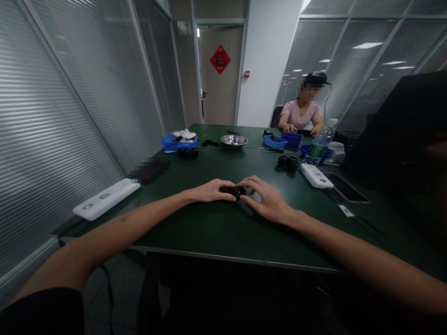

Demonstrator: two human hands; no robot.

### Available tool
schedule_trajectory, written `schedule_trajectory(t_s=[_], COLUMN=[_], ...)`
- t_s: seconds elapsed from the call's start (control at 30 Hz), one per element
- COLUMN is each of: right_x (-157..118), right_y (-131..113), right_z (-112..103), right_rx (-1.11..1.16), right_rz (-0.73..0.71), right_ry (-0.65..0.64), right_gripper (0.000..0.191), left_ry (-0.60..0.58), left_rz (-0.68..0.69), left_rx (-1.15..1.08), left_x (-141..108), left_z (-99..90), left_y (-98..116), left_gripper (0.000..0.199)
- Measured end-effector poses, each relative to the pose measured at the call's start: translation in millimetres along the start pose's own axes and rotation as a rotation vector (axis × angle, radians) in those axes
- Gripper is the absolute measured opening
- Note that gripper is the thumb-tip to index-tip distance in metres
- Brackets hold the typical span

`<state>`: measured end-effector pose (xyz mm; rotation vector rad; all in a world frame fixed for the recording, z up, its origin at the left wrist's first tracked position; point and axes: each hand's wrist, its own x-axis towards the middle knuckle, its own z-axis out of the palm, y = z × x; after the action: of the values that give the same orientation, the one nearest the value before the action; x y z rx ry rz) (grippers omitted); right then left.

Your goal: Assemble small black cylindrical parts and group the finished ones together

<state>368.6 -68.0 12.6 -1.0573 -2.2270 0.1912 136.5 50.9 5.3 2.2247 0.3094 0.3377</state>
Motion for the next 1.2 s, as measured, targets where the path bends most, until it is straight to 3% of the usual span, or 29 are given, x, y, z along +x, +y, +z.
schedule_trajectory(t_s=[0.13,0.33,0.53,0.7,0.9,1.1,1.2], right_x=[0.0,1.1,1.2,0.1,0.8,0.9,1.3], right_y=[-0.7,-2.9,-1.9,1.2,-1.0,-1.0,-0.6], right_z=[0.8,-1.0,-2.6,-0.1,-2.3,-0.3,-0.7], right_rx=[0.006,0.001,0.038,0.004,0.015,-0.004,0.003], right_rz=[-0.054,0.076,-0.024,0.059,-0.05,0.051,0.002], right_ry=[0.015,0.017,-0.014,0.027,-0.013,0.031,0.004], right_gripper=[0.034,0.026,0.031,0.028,0.033,0.026,0.027], left_ry=[0.01,-0.007,0.006,-0.005,0.009,-0.006,0.006], left_rz=[0.0,0.001,0.015,-0.008,0.006,0.012,0.006], left_rx=[0.012,0.017,-0.01,0.007,0.004,0.006,0.019], left_x=[0.9,0.9,0.6,0.9,0.3,0.8,1.2], left_z=[0.3,-0.1,0.3,1.0,0.4,0.7,1.0], left_y=[-3.0,-3.6,-1.2,0.8,-0.4,0.2,-2.4], left_gripper=[0.044,0.04,0.046,0.04,0.044,0.04,0.041])
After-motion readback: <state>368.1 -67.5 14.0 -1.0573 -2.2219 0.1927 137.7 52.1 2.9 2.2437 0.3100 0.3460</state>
